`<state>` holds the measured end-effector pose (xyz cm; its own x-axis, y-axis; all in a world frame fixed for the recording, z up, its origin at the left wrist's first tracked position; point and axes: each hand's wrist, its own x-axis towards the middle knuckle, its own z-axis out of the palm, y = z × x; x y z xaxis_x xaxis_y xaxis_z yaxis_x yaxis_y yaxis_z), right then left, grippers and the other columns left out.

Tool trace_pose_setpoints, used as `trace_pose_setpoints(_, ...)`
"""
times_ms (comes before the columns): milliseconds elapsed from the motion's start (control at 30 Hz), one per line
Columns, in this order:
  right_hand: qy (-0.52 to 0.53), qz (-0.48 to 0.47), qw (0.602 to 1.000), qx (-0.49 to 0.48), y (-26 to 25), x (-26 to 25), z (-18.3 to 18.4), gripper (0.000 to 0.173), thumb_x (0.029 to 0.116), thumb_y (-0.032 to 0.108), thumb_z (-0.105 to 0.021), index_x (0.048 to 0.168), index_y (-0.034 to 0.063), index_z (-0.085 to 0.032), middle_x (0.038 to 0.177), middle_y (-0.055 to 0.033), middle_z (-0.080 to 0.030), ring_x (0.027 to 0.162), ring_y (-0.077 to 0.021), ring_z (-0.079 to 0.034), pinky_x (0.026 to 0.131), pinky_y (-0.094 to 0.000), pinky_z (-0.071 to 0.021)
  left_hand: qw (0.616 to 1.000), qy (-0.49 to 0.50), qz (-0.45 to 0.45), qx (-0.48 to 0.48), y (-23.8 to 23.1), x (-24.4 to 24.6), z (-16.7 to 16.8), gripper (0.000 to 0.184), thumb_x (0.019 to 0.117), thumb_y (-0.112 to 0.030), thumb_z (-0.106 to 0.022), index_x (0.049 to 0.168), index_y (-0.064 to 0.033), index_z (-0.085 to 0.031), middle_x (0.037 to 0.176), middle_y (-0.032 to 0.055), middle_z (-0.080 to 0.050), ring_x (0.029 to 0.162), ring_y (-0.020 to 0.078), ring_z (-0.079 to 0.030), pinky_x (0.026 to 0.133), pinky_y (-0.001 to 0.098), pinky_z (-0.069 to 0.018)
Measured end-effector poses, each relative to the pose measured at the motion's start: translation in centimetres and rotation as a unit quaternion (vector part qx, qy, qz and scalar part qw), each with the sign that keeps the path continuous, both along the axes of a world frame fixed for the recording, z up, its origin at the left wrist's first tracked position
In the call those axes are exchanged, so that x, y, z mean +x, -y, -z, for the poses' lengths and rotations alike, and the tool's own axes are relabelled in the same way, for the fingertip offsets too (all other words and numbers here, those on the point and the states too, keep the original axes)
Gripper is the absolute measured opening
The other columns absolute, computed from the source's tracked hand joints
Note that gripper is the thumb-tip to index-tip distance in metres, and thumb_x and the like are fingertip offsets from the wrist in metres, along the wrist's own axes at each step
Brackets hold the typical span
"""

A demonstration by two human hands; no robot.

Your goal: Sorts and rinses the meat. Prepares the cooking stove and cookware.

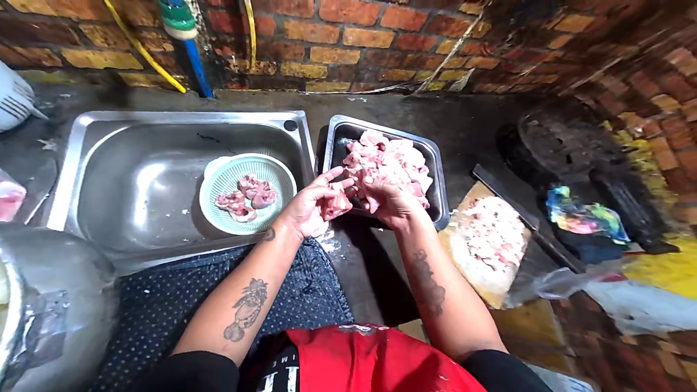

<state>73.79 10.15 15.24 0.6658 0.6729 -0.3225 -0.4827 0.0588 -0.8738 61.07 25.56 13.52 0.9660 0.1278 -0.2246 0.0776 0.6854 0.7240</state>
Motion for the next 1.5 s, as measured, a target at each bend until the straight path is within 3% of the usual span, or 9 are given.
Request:
trace_pose_setpoints(200, 0.022, -0.011, 0.990, -0.137, 0.5, 0.9, -0.4, 0.018, 0.1000, 0.003, -0.047, 0.113, -0.0001, -0.059, 0.088, -0.0099, -0.069, 0.072, -0.0201, -0.069, 0.069, -0.0405, -0.0615, 0.999, -0.022, -0.026, -0.030, -0.8, 0.4, 0.5, 0.053, 0.1036, -0.008, -0.036, 0.156, -0.0157, -0.035, 0.139, 0.0123, -0.062, 0.107, 0.0215, -0.070, 0.084, 0.0343, -0.0582)
trace_pose_setpoints(300, 0.128, -0.030, 0.967, -0.216, 0.7, 0.9, -1.4, 0.020, 0.1020, 0.008, -0.050, 0.120, 0.0031, -0.058, 0.080, -0.0088, -0.068, 0.063, -0.0184, -0.067, 0.062, -0.0379, -0.0606, 0.998, -0.018, -0.042, -0.047, -1.1, 0.2, 0.9, 0.048, 0.1054, -0.010, -0.031, 0.153, -0.0137, -0.038, 0.134, 0.0140, -0.064, 0.101, 0.0226, -0.071, 0.082, 0.0357, -0.0587)
trace_pose_setpoints(467, 0.278, -0.050, 0.924, -0.258, 0.0, -2.3, -3.4, 0.049, 0.1041, 0.020, -0.062, 0.146, 0.0047, -0.043, 0.112, -0.0159, -0.069, 0.079, -0.0221, -0.070, 0.071, -0.0409, -0.0610, 0.998, -0.022, 0.002, 0.050, 0.0, -0.5, 0.7, 0.049, 0.1043, -0.019, -0.042, 0.153, -0.0182, -0.039, 0.130, 0.0092, -0.064, 0.095, 0.0152, -0.069, 0.079, 0.0314, -0.0576)
trace_pose_setpoints(667, 0.470, -0.092, 0.822, -0.308, 0.3, -1.1, -4.4, 0.023, 0.1025, 0.015, -0.059, 0.116, 0.0025, -0.073, 0.106, -0.0142, -0.074, 0.093, -0.0236, -0.072, 0.086, -0.0480, -0.0580, 0.996, -0.084, -0.013, 0.025, 1.8, -1.0, 0.5, 0.015, 0.1083, -0.018, -0.049, 0.117, -0.0113, -0.059, 0.077, 0.0014, -0.063, 0.057, 0.0058, -0.057, 0.053, 0.0192, -0.0502)
trace_pose_setpoints(800, 0.479, -0.045, 0.723, -0.496, 1.7, 4.4, -2.3, 0.039, 0.0948, 0.023, -0.072, 0.127, 0.0005, -0.067, 0.129, -0.0287, -0.061, 0.118, -0.0463, -0.061, 0.098, -0.0658, -0.0494, 0.997, -0.078, 0.000, -0.008, 0.9, -1.9, 0.5, 0.036, 0.1121, -0.032, -0.037, 0.130, -0.0113, -0.060, 0.101, 0.0061, -0.071, 0.067, 0.0084, -0.065, 0.056, 0.0193, -0.0530)
trace_pose_setpoints(933, 0.539, -0.040, 0.645, -0.540, 1.4, 4.4, 0.8, 0.036, 0.0892, 0.016, -0.073, 0.120, -0.0024, -0.069, 0.133, -0.0312, -0.056, 0.116, -0.0480, -0.062, 0.091, -0.0647, -0.0535, 0.999, -0.009, 0.025, -0.022, 0.4, -2.0, 0.7, 0.044, 0.1116, -0.038, -0.029, 0.140, -0.0154, -0.055, 0.122, 0.0118, -0.071, 0.083, 0.0169, -0.072, 0.062, 0.0239, -0.0571)
trace_pose_setpoints(1100, 0.433, 0.015, 0.745, -0.507, 2.3, 4.0, -0.4, 0.039, 0.0946, 0.015, -0.068, 0.125, -0.0092, -0.063, 0.136, -0.0331, -0.054, 0.124, -0.0463, -0.057, 0.102, -0.0617, -0.0480, 0.993, 0.065, 0.052, -0.083, 0.4, -2.3, 0.6, 0.050, 0.1080, -0.036, -0.029, 0.148, -0.0182, -0.052, 0.138, 0.0150, -0.064, 0.090, 0.0223, -0.074, 0.062, 0.0285, -0.0602)
trace_pose_setpoints(1300, 0.224, 0.179, 0.929, -0.234, 3.4, 1.0, -1.0, 0.013, 0.1027, 0.007, -0.055, 0.112, -0.0006, -0.060, 0.081, -0.0084, -0.067, 0.062, -0.0151, -0.065, 0.058, -0.0332, -0.0574, 0.986, 0.079, 0.045, -0.137, 0.6, -2.2, 1.3, 0.052, 0.1064, -0.036, -0.029, 0.155, -0.0211, -0.044, 0.140, 0.0170, -0.063, 0.104, 0.0298, -0.073, 0.064, 0.0322, -0.0618)
trace_pose_setpoints(1500, 0.347, -0.103, 0.927, -0.093, 0.9, -5.1, -2.0, 0.026, 0.1002, 0.006, -0.060, 0.124, -0.0036, -0.067, 0.121, -0.0110, -0.071, 0.106, -0.0138, -0.070, 0.093, -0.0345, -0.0599, 0.992, 0.041, -0.067, -0.100, 1.0, -1.5, 1.7, 0.038, 0.1060, -0.026, -0.041, 0.140, -0.0198, -0.055, 0.088, 0.0019, -0.069, 0.061, 0.0069, -0.062, 0.054, 0.0205, -0.0533)
